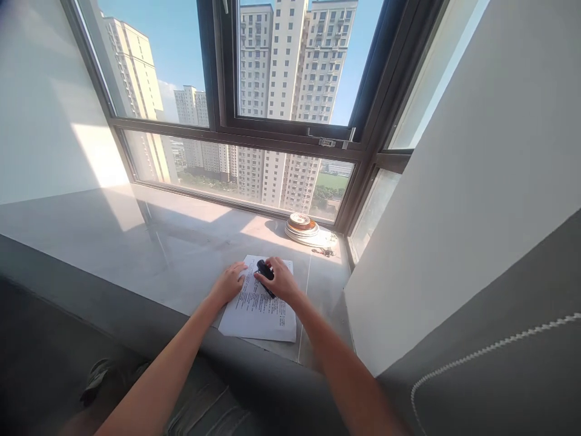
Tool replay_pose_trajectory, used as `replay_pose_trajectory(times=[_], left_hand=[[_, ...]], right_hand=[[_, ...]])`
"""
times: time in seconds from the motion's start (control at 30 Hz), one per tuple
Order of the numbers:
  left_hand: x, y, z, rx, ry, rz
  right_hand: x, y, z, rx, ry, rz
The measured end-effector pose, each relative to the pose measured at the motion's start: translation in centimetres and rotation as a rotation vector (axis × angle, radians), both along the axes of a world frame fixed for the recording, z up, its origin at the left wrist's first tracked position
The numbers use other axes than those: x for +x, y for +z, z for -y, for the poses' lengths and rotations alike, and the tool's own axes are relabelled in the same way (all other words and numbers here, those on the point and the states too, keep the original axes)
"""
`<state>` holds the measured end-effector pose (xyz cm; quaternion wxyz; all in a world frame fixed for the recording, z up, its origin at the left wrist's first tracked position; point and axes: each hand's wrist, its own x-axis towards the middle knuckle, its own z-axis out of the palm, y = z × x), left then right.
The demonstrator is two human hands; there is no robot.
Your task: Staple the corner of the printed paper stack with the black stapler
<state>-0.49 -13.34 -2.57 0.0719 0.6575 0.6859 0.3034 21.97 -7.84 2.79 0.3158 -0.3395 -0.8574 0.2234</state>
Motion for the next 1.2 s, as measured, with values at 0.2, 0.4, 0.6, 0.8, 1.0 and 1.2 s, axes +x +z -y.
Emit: replay_pose_trajectory(times=[0.2,0.4,0.6,0.8,1.0,1.2], left_hand=[[-0.7,0.3,0.2,0.054,-0.045,0.107],[-1.1,0.9,0.3,0.096,-0.088,0.221],[-1.1,2.0,0.6,0.104,-0.137,0.48],[-0.8,1.9,0.5,0.09,-0.1,0.706],[-1.3,1.2,0.3,0.079,-0.11,0.743],[-1.1,1.2,0.3,0.044,-0.099,0.748]], right_hand=[[-0.9,-2.5,0.3,-0.06,0.031,-0.12],[-1.3,-2.4,0.3,-0.081,0.176,-0.23],[-1.6,-2.6,-0.8,-0.104,0.105,-0.203],[-1.8,-3.6,-1.9,0.004,-0.21,-0.028],[-1.6,-3.7,-2.3,-0.036,-0.297,-0.061],[-1.9,-4.1,-2.4,-0.043,-0.252,-0.003]])
